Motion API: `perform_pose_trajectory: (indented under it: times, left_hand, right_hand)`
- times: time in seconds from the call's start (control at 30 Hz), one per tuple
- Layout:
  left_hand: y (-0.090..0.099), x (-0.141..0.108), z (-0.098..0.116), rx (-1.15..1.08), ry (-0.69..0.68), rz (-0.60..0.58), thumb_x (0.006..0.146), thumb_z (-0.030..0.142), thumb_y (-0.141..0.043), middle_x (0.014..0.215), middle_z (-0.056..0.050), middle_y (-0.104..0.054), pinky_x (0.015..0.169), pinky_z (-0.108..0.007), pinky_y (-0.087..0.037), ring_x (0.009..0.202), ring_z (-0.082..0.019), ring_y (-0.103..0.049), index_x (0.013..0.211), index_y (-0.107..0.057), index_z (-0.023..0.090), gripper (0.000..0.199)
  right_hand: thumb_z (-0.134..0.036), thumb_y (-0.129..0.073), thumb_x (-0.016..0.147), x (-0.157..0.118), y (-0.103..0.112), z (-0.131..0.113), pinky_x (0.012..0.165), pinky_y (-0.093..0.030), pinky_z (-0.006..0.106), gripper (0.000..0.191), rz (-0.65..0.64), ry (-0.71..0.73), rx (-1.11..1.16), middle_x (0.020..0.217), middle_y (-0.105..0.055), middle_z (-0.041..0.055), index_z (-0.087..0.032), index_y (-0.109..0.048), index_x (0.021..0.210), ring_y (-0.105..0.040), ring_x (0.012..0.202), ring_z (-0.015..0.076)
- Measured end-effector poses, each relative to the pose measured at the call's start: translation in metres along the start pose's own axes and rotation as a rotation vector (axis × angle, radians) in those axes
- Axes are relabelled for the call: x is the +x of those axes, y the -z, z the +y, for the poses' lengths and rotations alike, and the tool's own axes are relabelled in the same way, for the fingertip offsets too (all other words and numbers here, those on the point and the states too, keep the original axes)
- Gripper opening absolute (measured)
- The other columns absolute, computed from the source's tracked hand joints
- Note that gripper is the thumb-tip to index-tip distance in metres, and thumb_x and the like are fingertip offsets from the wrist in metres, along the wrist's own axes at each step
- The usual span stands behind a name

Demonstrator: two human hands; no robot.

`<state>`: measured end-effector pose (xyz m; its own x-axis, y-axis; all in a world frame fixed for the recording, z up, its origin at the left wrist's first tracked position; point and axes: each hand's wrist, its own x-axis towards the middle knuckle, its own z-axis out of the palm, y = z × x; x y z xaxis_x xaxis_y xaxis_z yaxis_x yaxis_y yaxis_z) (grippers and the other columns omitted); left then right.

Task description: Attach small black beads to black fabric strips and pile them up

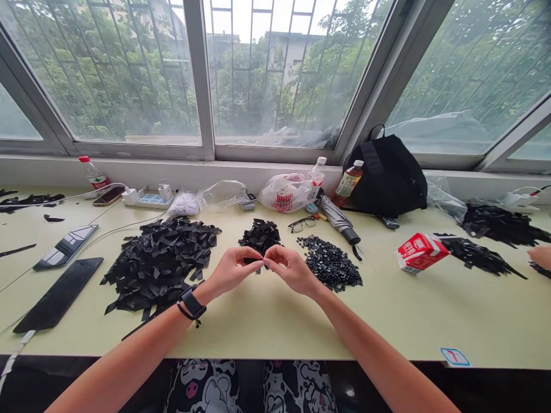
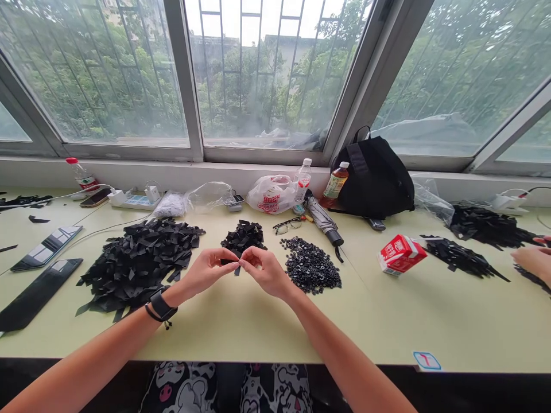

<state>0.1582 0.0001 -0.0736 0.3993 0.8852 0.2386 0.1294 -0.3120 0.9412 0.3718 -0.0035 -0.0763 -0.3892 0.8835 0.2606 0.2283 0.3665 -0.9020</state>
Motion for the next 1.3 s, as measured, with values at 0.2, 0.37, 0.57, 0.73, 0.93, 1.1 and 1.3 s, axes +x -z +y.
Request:
perform_pose_trajectory:
  times: [0.2,0.37,0.57,0.73,0.93,1.1,1.3]
  left_hand:
    - [0.0,0.0,-0.002,0.006,-0.057,0.04,0.084,0.044,-0.079,0.088,-0.008,-0.08,0.066,-0.028,-0.05,0.076,-0.019,-0.069,0.093,-0.081,0.019,0.027]
    - [0.0,0.0,-0.001,0.06,-0.084,0.062,0.086,0.04,-0.078,0.089,-0.007,-0.08,0.065,-0.027,-0.05,0.077,-0.019,-0.07,0.093,-0.082,0.02,0.022]
    - [-0.003,-0.002,-0.004,0.108,-0.088,0.093,0.09,0.034,-0.072,0.091,-0.007,-0.079,0.075,-0.031,-0.054,0.083,-0.02,-0.071,0.096,-0.078,0.019,0.017]
    - [-0.005,-0.002,-0.004,0.121,-0.078,0.131,0.09,0.032,-0.071,0.093,-0.007,-0.077,0.074,-0.03,-0.054,0.084,-0.02,-0.07,0.097,-0.076,0.018,0.016]
    - [-0.007,-0.004,-0.003,0.134,-0.113,0.144,0.092,0.03,-0.068,0.09,-0.005,-0.073,0.07,-0.028,-0.05,0.083,-0.018,-0.067,0.096,-0.072,0.019,0.012]
    - [-0.008,-0.006,-0.002,0.147,-0.136,0.133,0.093,0.026,-0.065,0.09,-0.004,-0.072,0.074,-0.029,-0.05,0.083,-0.018,-0.065,0.095,-0.07,0.02,0.009]
    - [-0.008,-0.006,-0.001,0.163,-0.15,0.134,0.094,0.025,-0.064,0.091,-0.004,-0.073,0.075,-0.029,-0.05,0.084,-0.018,-0.065,0.096,-0.07,0.02,0.008]
  right_hand:
    - [-0.048,-0.067,0.095,-0.001,-0.006,0.001,0.076,-0.052,0.034,0.027,0.04,0.016,0.029,0.084,-0.068,0.0042,-0.02,-0.068,0.093,-0.062,0.077,0.0185]
    - [-0.05,-0.068,0.093,0.0,-0.005,0.003,0.071,-0.052,0.033,0.03,0.036,-0.001,0.08,0.081,-0.067,0.0041,-0.02,-0.069,0.093,-0.061,0.073,0.018]
    - [-0.049,-0.067,0.094,0.0,-0.007,0.003,0.071,-0.053,0.033,0.029,0.034,-0.008,0.074,0.081,-0.068,0.0041,-0.02,-0.07,0.095,-0.062,0.073,0.0177]
    - [-0.048,-0.063,0.096,0.004,0.007,0.002,0.072,-0.053,0.033,0.029,0.032,0.029,-0.019,0.086,-0.072,0.0054,-0.02,-0.071,0.097,-0.066,0.078,0.0196]
    - [-0.034,-0.057,0.095,0.009,0.078,0.026,0.077,-0.047,0.035,0.019,0.377,0.004,-0.689,0.088,-0.072,0.0082,-0.021,-0.07,0.089,-0.063,0.086,0.025]
    - [-0.018,-0.056,0.089,0.0,0.13,0.055,0.087,-0.046,0.034,0.017,0.349,-0.207,-0.941,0.097,-0.075,0.0103,-0.02,-0.072,0.091,-0.066,0.096,0.0258]
    - [-0.017,-0.06,0.085,-0.008,0.151,0.064,0.08,-0.047,0.03,0.016,0.254,-0.334,-0.941,0.094,-0.078,0.009,-0.02,-0.075,0.09,-0.07,0.086,0.0227]
